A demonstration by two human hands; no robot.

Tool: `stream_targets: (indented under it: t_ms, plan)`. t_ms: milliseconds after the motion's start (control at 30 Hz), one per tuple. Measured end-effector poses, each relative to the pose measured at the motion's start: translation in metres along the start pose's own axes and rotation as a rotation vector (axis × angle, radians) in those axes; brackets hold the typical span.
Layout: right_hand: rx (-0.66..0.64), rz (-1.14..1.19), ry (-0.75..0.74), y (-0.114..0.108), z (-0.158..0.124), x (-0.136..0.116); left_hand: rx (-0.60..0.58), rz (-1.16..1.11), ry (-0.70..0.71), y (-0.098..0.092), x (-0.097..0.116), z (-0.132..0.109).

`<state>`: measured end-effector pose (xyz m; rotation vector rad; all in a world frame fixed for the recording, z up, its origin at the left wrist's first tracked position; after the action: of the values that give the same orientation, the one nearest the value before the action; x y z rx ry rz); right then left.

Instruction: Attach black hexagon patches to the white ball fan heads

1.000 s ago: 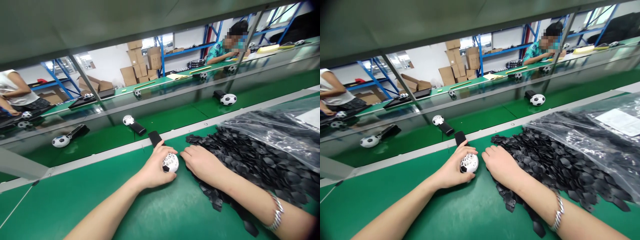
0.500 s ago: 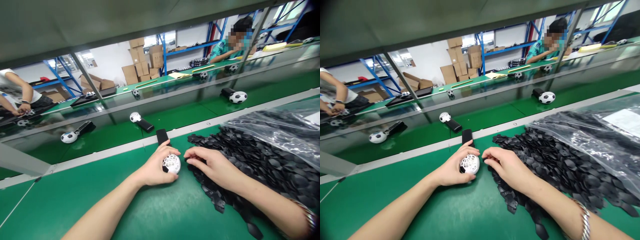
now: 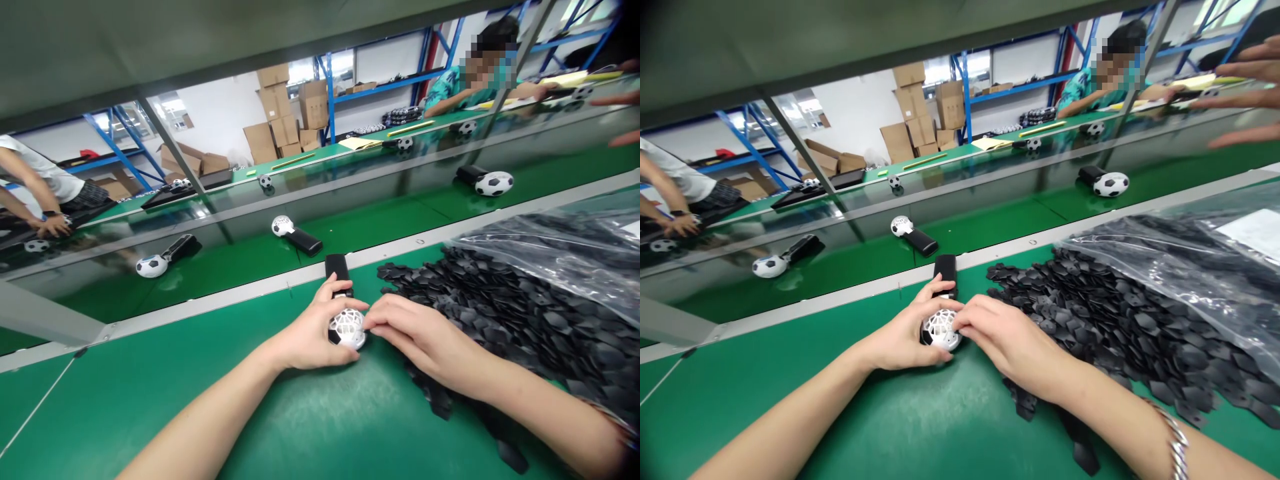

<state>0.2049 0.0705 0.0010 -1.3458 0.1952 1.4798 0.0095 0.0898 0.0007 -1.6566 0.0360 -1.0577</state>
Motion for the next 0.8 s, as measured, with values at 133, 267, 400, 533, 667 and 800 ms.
stream_targets:
  t_ms: [133, 267, 400, 533, 667, 800]
  plan:
    - [-0.056, -0.108, -0.125, 0.005, -0.001, 0.001, 0.016, 0.008, -0.046, 0.004, 0.002, 0.001]
    - [-0.045, -0.096, -0.172, 0.009, 0.001, 0.001, 0.07, -0.008, -0.055, 0.008, 0.002, 0.002]
    - [0.033, 0.001, -0.102, 0.011, 0.004, 0.002, 0.107, -0.008, -0.041, 0.009, 0.002, 0.003]
    - [0.099, 0.079, 0.033, 0.012, 0.006, 0.004, 0.14, 0.022, 0.03, 0.008, 0.005, 0.004]
    - [0.102, 0.101, 0.081, 0.012, 0.008, 0.005, 0.157, 0.036, 0.097, 0.007, 0.007, 0.005]
    - [0.088, 0.076, 0.034, 0.013, 0.007, 0.004, 0.168, 0.047, 0.099, 0.008, 0.007, 0.005]
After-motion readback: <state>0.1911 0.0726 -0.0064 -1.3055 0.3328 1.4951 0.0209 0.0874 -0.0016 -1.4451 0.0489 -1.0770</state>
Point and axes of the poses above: each hand's wrist, its own z-axis towards the middle knuckle, its own y-axis out of the palm, x = y × z, the point moved 1 cm from there along z, towards the middle knuckle, and after that the axes turned 14 degrees about z, right-handed, at the moved point
